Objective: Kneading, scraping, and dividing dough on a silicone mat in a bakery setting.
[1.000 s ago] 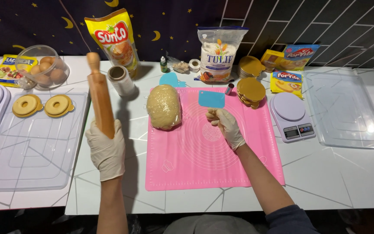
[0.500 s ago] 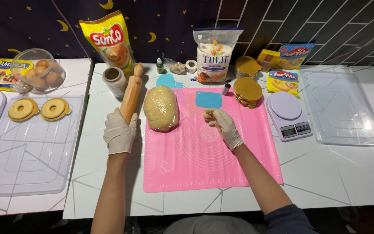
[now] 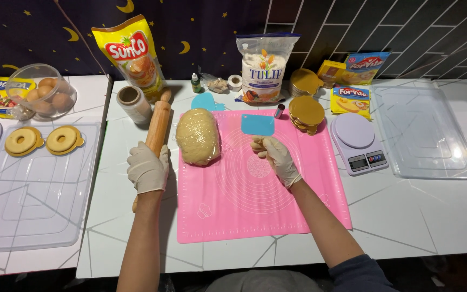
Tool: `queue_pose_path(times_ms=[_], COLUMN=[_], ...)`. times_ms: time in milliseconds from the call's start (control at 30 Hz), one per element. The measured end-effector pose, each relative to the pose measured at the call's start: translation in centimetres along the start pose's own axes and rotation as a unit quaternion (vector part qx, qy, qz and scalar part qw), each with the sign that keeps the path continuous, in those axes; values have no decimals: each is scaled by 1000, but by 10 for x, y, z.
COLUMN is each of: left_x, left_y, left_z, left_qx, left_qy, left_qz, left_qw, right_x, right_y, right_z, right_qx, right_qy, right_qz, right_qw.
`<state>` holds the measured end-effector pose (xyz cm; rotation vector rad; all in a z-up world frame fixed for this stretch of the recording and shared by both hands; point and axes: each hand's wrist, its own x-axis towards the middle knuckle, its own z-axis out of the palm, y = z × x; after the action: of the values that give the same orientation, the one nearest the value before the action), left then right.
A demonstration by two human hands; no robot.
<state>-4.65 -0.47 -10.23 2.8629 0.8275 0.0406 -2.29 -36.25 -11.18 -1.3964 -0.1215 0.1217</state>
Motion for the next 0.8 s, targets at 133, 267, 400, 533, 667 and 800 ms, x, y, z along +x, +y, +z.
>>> queue_pose_path(times_ms=[133,267,400,533,667,800], left_x=[-7,-24,-28,-28,-53,-49], left_y=[5,13,13,12,34,46], left_z=[-12,-41,-33,-12,-29,12], left_qx=[-4,-21,-20,-72,-112,-131], left_qy=[12,22,55,187,296,295], left_qz=[7,-2,11,74,237,318], left_qw=[1000,1000,998,977,919,891], right_x=[-1,-5,-3,-1,3,-1], right_y=[-1,-11,-4,-1,4,-4], right_z=[2,5,3,3,-1,-1], right_qx=[7,6,17,22,23,26], right_qy=[8,6,4,13,11,17], right_qz=[7,6,1,6,9,13], right_qw=[1000,1000,1000,1000,1000,999])
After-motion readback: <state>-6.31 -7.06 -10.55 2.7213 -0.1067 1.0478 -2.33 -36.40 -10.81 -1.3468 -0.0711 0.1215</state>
